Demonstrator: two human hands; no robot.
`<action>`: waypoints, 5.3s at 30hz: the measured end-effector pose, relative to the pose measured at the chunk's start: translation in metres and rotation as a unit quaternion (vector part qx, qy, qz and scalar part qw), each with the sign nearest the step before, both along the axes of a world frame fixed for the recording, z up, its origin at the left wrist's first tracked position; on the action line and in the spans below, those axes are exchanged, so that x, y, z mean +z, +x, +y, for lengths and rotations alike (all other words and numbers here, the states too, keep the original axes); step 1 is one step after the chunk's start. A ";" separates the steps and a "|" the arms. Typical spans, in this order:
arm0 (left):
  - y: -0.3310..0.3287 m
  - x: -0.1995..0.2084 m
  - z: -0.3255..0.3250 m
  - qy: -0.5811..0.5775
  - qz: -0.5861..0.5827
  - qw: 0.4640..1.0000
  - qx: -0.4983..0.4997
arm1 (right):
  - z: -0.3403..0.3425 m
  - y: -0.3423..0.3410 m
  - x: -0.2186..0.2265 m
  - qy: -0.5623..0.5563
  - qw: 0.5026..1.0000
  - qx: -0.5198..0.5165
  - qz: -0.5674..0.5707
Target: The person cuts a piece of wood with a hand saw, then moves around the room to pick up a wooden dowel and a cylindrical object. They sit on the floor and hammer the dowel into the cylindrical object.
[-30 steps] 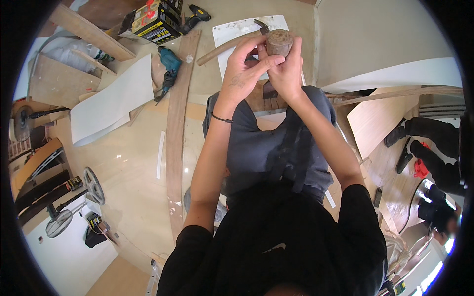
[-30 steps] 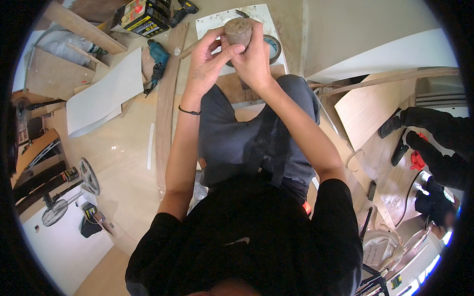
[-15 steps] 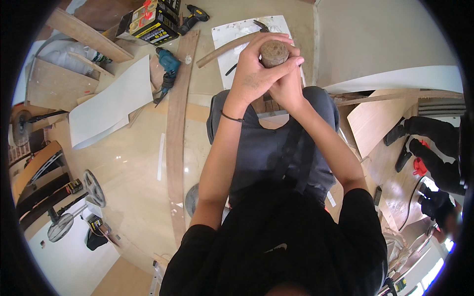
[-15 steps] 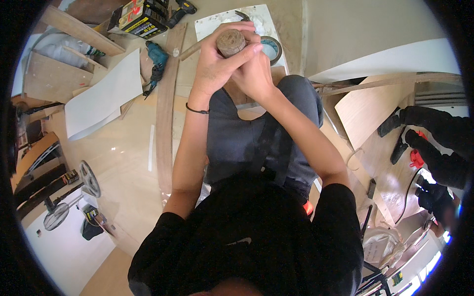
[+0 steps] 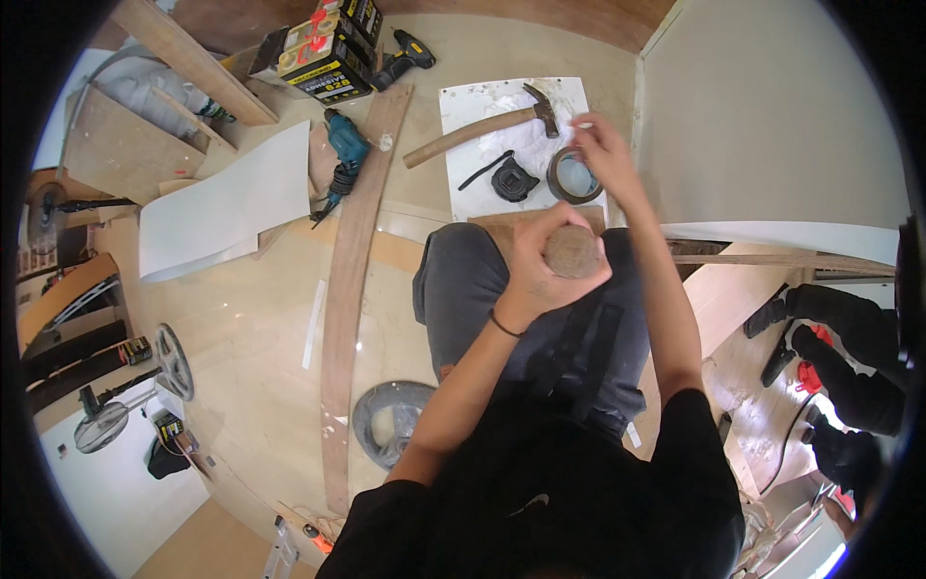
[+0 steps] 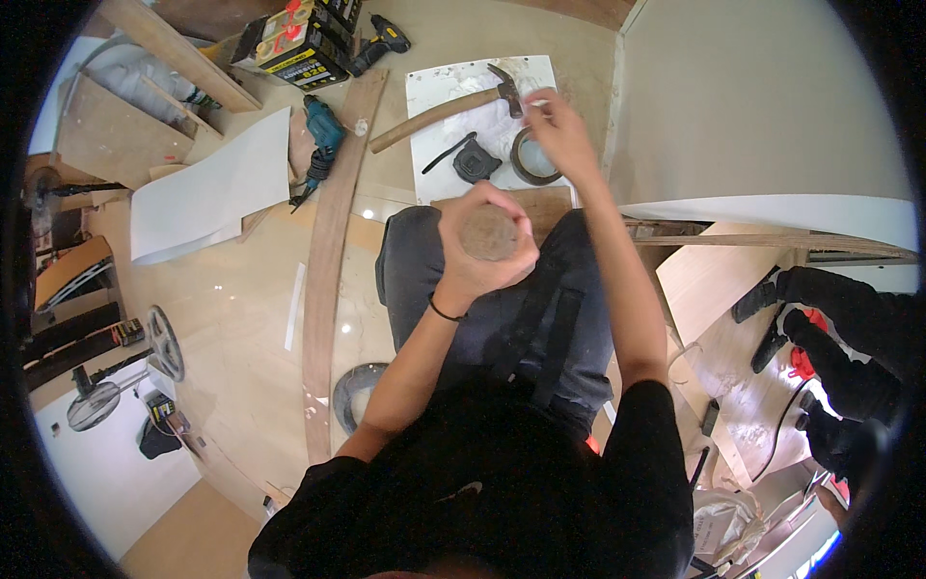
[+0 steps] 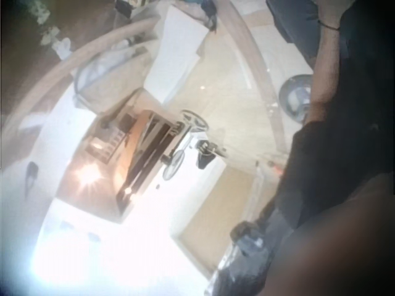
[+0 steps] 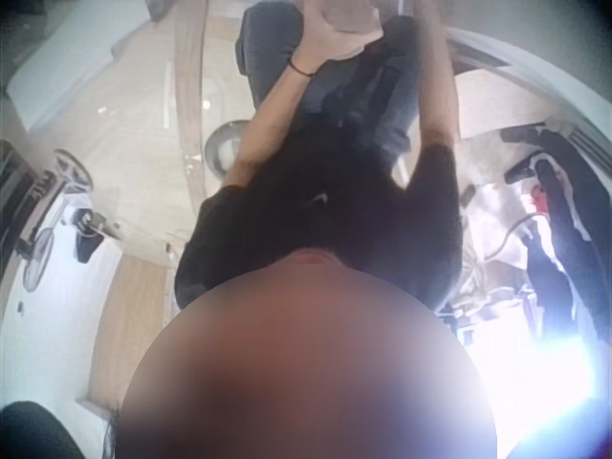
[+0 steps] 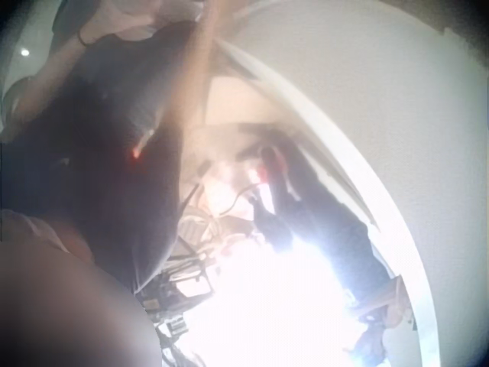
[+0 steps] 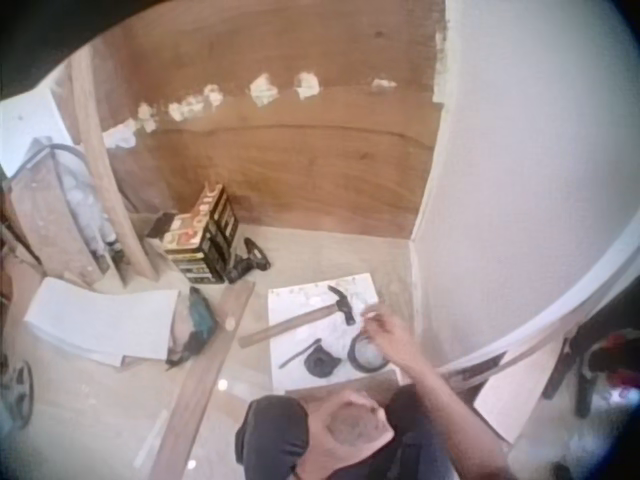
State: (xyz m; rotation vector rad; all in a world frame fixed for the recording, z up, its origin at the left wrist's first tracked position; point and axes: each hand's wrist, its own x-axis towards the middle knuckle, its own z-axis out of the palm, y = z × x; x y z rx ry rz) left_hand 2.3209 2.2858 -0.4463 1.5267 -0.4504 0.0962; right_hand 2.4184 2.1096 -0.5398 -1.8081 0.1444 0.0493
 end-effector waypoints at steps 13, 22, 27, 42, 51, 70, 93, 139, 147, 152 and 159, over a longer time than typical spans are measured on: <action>0.015 0.001 0.002 -0.020 0.044 0.999 -0.023 | 0.112 0.121 -0.081 -0.031 0.980 -0.019 0.195; 0.011 0.004 0.002 -0.009 0.060 0.998 -0.031 | 0.063 0.099 -0.012 0.243 0.967 0.006 -0.074; 0.013 0.006 0.005 -0.012 0.077 0.996 -0.032 | 0.004 0.016 0.079 0.596 0.787 0.088 0.130; 0.022 0.001 -0.008 -0.036 0.134 0.988 -0.071 | -0.013 -0.186 0.229 -0.237 0.961 0.017 -0.144; 0.023 0.001 -0.012 -0.071 0.078 0.994 -0.037 | 0.002 -0.175 0.239 -0.209 0.976 0.062 -0.029; 0.014 -0.013 -0.016 -0.053 0.058 0.997 -0.011 | 0.012 -0.163 0.262 -0.280 0.953 0.114 -0.001; 0.032 -0.017 -0.022 -0.059 0.111 0.992 0.005 | -0.001 -0.137 0.278 -0.264 0.952 0.155 0.009; 0.033 -0.020 -0.031 0.020 0.081 0.994 0.072 | -0.044 -0.082 0.275 -0.263 0.936 0.228 0.050; 0.032 -0.021 -0.032 0.000 0.085 0.994 0.066 | -0.029 -0.080 0.288 -0.269 0.929 0.255 0.010; 0.031 -0.021 -0.032 0.011 0.103 0.993 0.051 | -0.035 -0.088 0.288 -0.230 0.951 0.196 0.067; 0.033 -0.020 -0.031 -0.017 0.097 0.994 0.047 | -0.045 -0.095 0.260 -0.302 0.910 0.259 -0.116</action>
